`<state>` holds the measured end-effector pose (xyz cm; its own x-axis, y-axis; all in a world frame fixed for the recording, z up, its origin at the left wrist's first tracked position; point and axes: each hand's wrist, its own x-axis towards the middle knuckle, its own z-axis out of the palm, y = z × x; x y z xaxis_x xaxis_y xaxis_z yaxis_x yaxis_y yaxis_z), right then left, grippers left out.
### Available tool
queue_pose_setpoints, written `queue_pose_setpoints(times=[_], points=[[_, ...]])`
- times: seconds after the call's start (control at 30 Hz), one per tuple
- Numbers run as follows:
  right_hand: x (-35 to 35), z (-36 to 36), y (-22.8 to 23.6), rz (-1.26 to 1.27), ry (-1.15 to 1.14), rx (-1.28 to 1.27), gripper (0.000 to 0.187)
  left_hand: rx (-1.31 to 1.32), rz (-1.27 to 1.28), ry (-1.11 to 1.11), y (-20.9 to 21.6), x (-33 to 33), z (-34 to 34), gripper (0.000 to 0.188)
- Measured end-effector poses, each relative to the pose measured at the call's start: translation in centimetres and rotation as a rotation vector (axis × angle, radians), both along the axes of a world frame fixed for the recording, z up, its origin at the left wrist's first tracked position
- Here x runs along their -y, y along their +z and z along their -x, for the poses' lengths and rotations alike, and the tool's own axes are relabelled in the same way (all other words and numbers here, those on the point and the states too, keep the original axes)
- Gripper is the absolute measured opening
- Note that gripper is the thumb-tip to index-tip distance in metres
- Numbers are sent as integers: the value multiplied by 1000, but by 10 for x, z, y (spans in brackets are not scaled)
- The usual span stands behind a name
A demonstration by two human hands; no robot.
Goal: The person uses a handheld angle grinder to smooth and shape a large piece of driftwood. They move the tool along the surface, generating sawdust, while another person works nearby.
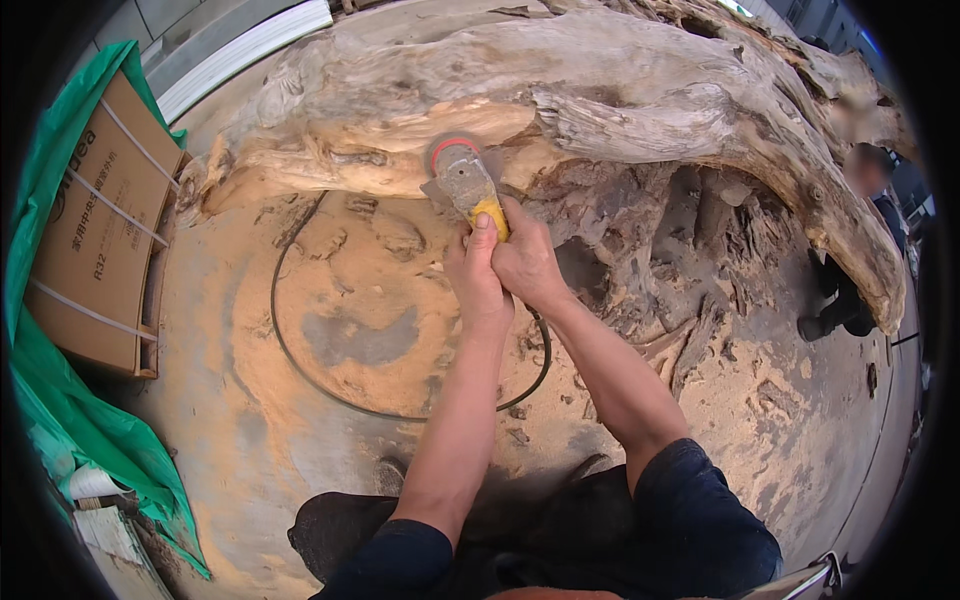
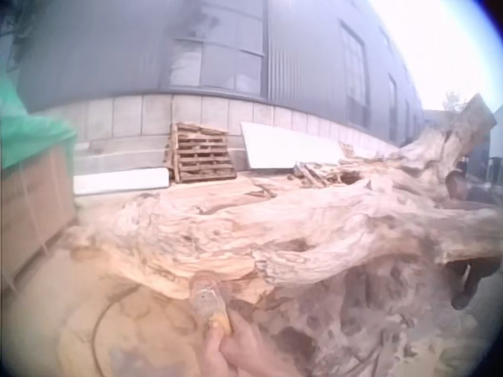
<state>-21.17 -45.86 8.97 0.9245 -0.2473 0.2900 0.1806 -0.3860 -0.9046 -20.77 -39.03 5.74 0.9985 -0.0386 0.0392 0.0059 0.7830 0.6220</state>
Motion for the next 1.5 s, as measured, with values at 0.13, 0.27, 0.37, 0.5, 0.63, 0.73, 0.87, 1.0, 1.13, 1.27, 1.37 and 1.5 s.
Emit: queue_pose_setpoints(times=[0.13, 0.27, 0.37, 0.5, 0.63, 0.73, 0.87, 1.0, 1.13, 1.27, 1.37, 1.5], points=[[-22, -12, -7, 41, 67, 6, 31, -9, -50, 50, -12, -27, -10, 37], [-13, -9, -10, 45, 34, -13, 31, -29, 5, 2, -9, -18, -6, 36], [5, 1, -7, 61, -19, -53, 28, -40, 13, -35, -5, 1, 3, 36], [28, 12, -7, 51, -74, 31, 28, -6, 12, -94, -11, 25, 5, 40], [43, 15, -8, 21, -132, 69, 29, -11, -27, -143, -3, 41, 9, 41], [40, 15, -9, 39, -121, 86, 25, -6, -21, -112, -2, 39, 11, 40], [25, 6, -14, 24, -49, 63, 25, -4, 5, -40, 2, 22, 9, 32], [9, 1, -1, -23, -14, 78, 23, 32, 22, -39, 1, 7, -2, 39], [34, 13, -3, -20, -113, 68, 24, -9, -21, -100, 4, 34, 5, 35], [48, 16, -10, -27, -185, 85, 30, 25, -57, -171, 3, 44, 6, 42], [41, 15, -5, -32, -135, 96, 28, -26, -48, -103, 5, 42, 9, 42], [6, 3, -5, -19, 10, 76, 22, -8, -9, 4, -9, 5, 0, 42]])
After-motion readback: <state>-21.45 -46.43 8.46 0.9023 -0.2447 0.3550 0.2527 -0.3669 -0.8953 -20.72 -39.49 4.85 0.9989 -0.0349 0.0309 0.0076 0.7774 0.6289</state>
